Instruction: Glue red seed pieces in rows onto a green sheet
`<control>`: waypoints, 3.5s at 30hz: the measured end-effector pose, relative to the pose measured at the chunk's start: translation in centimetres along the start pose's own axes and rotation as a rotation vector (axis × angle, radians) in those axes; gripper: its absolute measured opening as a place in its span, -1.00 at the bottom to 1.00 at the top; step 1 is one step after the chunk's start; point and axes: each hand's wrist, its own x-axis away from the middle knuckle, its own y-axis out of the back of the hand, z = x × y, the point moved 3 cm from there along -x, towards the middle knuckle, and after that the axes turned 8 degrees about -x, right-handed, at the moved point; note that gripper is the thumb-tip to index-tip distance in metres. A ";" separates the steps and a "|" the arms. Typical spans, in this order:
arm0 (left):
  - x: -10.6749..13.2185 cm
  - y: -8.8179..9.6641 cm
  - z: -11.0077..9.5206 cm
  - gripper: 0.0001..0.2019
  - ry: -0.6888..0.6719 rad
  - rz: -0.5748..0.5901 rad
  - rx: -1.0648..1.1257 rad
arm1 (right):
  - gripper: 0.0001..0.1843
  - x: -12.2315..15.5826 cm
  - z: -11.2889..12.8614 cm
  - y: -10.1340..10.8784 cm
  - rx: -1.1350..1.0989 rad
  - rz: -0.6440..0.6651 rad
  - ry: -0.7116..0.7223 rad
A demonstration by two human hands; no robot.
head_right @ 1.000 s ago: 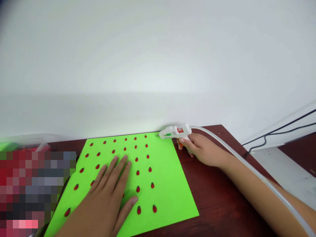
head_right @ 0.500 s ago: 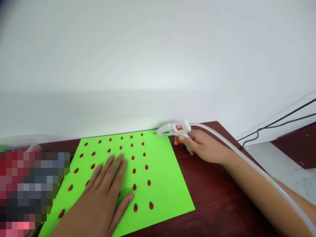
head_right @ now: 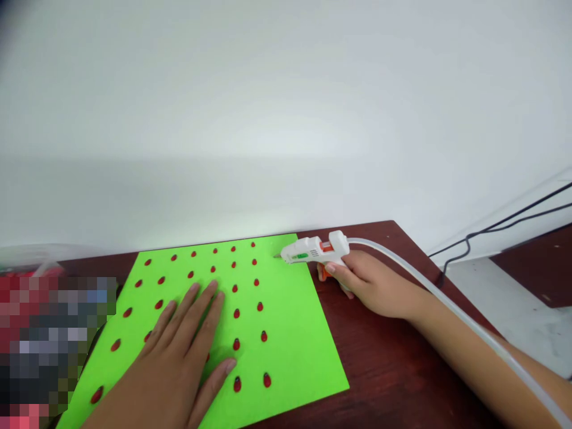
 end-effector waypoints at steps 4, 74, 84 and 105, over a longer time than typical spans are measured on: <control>-0.1 0.1 0.1 -0.25 -0.003 0.004 -0.012 | -0.39 -0.1 0.2 0.0 0.031 0.001 -0.009; 0.2 0.1 0.4 -0.26 -0.017 0.003 0.014 | -0.48 1.6 0.9 1.1 0.191 0.044 0.078; -0.2 0.0 0.0 -0.30 -0.001 -0.015 0.062 | -0.53 5.2 1.1 2.7 0.073 -0.033 0.009; -0.2 -0.2 0.2 -0.28 -0.003 -0.025 0.074 | -0.59 5.9 1.9 0.1 0.199 0.031 0.159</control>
